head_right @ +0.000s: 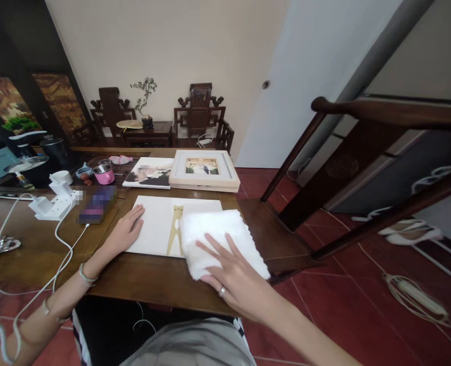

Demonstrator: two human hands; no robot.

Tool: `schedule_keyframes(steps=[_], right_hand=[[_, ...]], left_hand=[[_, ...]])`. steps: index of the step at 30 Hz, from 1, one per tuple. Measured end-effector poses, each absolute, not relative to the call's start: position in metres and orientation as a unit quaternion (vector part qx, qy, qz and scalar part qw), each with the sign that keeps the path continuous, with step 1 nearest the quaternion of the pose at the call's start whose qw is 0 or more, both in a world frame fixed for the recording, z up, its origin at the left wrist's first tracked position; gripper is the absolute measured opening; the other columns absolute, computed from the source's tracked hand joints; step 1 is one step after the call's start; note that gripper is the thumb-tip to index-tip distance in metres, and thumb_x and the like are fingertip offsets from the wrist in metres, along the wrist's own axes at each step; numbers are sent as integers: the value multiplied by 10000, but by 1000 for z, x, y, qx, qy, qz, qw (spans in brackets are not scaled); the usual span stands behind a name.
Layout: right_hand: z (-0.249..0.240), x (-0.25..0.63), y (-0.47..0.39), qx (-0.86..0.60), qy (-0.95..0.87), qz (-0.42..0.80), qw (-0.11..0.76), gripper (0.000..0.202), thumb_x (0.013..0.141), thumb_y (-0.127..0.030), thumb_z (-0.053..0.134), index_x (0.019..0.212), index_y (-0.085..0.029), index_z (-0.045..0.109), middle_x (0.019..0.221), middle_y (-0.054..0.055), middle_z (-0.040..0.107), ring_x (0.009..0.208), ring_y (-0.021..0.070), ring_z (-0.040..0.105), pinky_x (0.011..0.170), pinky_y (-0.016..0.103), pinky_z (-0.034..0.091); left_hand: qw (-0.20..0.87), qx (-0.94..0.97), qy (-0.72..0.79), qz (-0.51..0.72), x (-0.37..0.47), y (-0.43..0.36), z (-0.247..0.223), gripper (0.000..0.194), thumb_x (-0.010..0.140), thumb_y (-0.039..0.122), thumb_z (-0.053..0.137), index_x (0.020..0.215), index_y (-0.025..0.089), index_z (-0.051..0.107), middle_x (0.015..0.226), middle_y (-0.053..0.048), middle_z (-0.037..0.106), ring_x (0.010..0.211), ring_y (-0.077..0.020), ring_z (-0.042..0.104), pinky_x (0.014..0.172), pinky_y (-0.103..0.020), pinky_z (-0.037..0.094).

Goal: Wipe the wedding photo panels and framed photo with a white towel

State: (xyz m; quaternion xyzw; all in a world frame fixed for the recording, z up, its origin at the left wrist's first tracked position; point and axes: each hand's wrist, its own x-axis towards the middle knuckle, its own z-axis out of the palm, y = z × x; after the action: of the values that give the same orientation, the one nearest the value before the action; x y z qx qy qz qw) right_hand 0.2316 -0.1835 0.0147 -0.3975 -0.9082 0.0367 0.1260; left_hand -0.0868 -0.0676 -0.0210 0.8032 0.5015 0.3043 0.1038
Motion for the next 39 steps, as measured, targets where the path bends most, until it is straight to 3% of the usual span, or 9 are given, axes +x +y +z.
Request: schedule_keyframes(steps=[12,17,25,33,39], right_hand=[[23,227,-71,-421,-898,37,119,440,989,-425,344,1121,-166,676,1485,128,379,1417,309,203,1108,638,168],[22,227,-91,-414,-905,23,96,417,998,-349,330,1078,-151,688,1488,132,372,1421,313,183,1102,643,193],[26,227,-180,-367,-926,25,89,423,989,-303,358,803,-167,712,1478,112,388,1413,332,187,1105,645,207],[28,229,-127,-382,-920,47,72,309,914,-192,389,968,-144,690,1502,133,345,1422,324,163,1105,639,189],[26,226,-69,-410,-909,25,69,357,823,-124,424,1093,-105,656,1491,184,349,1414,342,190,1091,638,210]], left_hand=[[109,797,517,293,-86,-70,-15,465,902,285,376,1276,67,545,1410,-179,481,1363,-272,383,1145,-478,292],[103,801,515,287,-86,-70,-15,474,911,293,365,1280,55,541,1405,-185,485,1362,-272,384,1147,-470,292],[88,806,515,279,-84,-70,-17,465,912,265,353,1291,61,529,1419,-174,471,1371,-267,370,1141,-474,302],[104,798,526,275,-84,-71,-14,471,906,258,360,1291,42,526,1422,-191,462,1369,-273,372,1151,-467,282],[98,801,524,273,-86,-71,-15,469,912,271,354,1291,56,528,1418,-181,470,1368,-269,375,1143,-475,294]])
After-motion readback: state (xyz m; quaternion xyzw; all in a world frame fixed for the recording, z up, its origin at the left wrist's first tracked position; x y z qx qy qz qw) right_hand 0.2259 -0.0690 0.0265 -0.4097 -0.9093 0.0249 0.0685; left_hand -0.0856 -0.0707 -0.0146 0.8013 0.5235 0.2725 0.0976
